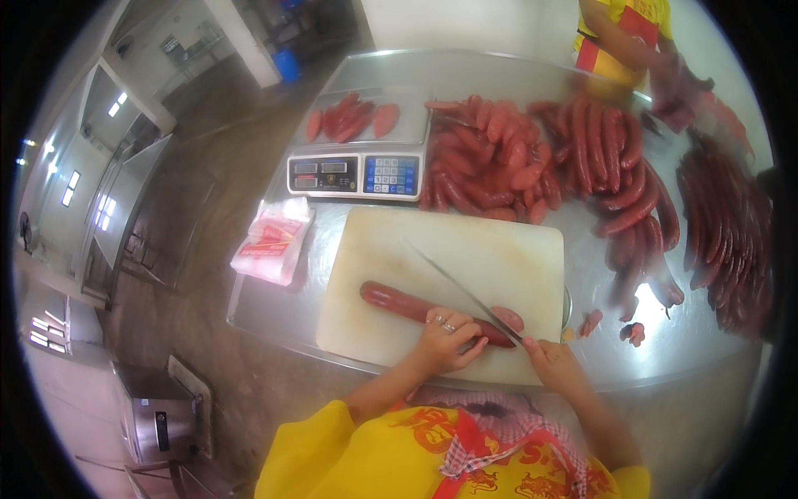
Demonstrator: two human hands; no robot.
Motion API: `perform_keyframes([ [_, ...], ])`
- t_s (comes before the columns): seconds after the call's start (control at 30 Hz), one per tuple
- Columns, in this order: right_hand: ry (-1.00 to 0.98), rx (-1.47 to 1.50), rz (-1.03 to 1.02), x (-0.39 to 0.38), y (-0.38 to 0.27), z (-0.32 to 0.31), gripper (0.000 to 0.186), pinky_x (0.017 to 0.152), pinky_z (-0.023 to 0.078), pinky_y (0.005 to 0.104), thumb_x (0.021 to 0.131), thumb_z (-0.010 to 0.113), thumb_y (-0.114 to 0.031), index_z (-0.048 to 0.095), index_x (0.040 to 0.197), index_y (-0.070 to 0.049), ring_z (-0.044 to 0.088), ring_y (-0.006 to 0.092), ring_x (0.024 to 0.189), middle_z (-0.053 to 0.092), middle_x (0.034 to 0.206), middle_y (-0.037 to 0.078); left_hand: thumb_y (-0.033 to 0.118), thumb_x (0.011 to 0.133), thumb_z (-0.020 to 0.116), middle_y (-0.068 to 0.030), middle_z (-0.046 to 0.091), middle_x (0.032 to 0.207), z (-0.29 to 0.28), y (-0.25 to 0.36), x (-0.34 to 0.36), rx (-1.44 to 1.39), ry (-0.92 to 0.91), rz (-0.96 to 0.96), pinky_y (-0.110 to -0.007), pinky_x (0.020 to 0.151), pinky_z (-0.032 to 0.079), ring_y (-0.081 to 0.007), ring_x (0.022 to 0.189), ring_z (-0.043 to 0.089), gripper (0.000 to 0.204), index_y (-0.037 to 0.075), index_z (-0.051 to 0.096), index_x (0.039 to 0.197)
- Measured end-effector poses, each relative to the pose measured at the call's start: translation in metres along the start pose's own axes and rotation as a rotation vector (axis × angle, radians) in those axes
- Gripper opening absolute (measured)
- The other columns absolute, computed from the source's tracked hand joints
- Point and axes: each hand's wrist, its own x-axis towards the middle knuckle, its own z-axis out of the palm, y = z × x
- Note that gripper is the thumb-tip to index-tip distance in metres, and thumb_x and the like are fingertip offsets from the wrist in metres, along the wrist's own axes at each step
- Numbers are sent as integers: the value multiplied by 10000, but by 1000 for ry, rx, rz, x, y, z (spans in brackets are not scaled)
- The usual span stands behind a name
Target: The person slices long pieces of red meat into smaller segments on a white cutting board using a knife. Sliced pieces are moved aside on the stainless steel table. A digital scale and plastic bags are visible nearby.
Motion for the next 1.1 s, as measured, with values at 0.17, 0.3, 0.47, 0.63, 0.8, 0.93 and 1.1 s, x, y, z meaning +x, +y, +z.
perform_keyframes([
  [0.17, 118, 292, 46, 2, 15, 6, 684, 579, 452, 369, 985, 372, -576, 582, 761, 35, 587, 230, 582, 566, 609, 124, 199, 731, 760, -23, 595, 863, -1, -6, 16, 30, -71, 8, -370, 730, 376, -215, 820, 562, 189, 140, 614, 836],
  [0.3, 220, 508, 137, -2, 19, 12, 655, 451, 387, 286, 986, 376, -585, 559, 733, -9, 495, 119, 466, 510, 558, 48, 209, 774, 725, -93, 633, 929, 1, -25, 46, -138, -417, -239, -408, 768, 438, -272, 892, 598, 186, 87, 634, 882],
  [0.47, 339, 636, 163, -4, 15, 18, 634, 415, 367, 251, 988, 370, -586, 549, 740, -31, 468, 96, 442, 488, 544, 19, 189, 809, 680, -143, 650, 905, 22, -89, 116, -155, -305, -108, -427, 761, 495, -333, 871, 626, 181, 44, 644, 912],
  [0.63, 415, 620, 131, -5, 11, 19, 627, 417, 376, 258, 992, 368, -580, 547, 751, -29, 475, 98, 450, 476, 543, 16, 249, 865, 646, -179, 681, 871, 58, -185, 227, -292, 31, -403, -389, 746, 526, -285, 813, 677, 333, 42, 579, 1118],
  [0.8, 472, 539, 108, -6, 9, 18, 611, 437, 385, 255, 996, 372, -567, 550, 777, -25, 482, 98, 468, 481, 557, 16, 463, 852, 591, -329, 547, 1245, 75, -223, 298, -101, 148, -784, -534, 983, 409, -503, 1148, 527, 751, 111, 292, 1445],
  [0.93, 411, 656, 216, -5, 8, 18, 603, 451, 389, 253, 1002, 371, -554, 553, 790, -20, 481, 99, 477, 485, 572, 15, 504, 845, 606, -319, 565, 1225, 80, -219, 311, 62, 21, -924, -486, 974, 434, -464, 1147, 552, 724, 135, 353, 1414],
  [1.1, 397, 712, 251, -5, 8, 17, 609, 452, 393, 256, 1006, 361, -550, 552, 795, -12, 485, 103, 483, 491, 580, 21, 396, 860, 606, -227, 581, 1258, 57, -235, 310, 100, 12, -733, -488, 927, 462, -432, 1111, 575, 461, 120, 558, 1225],
])
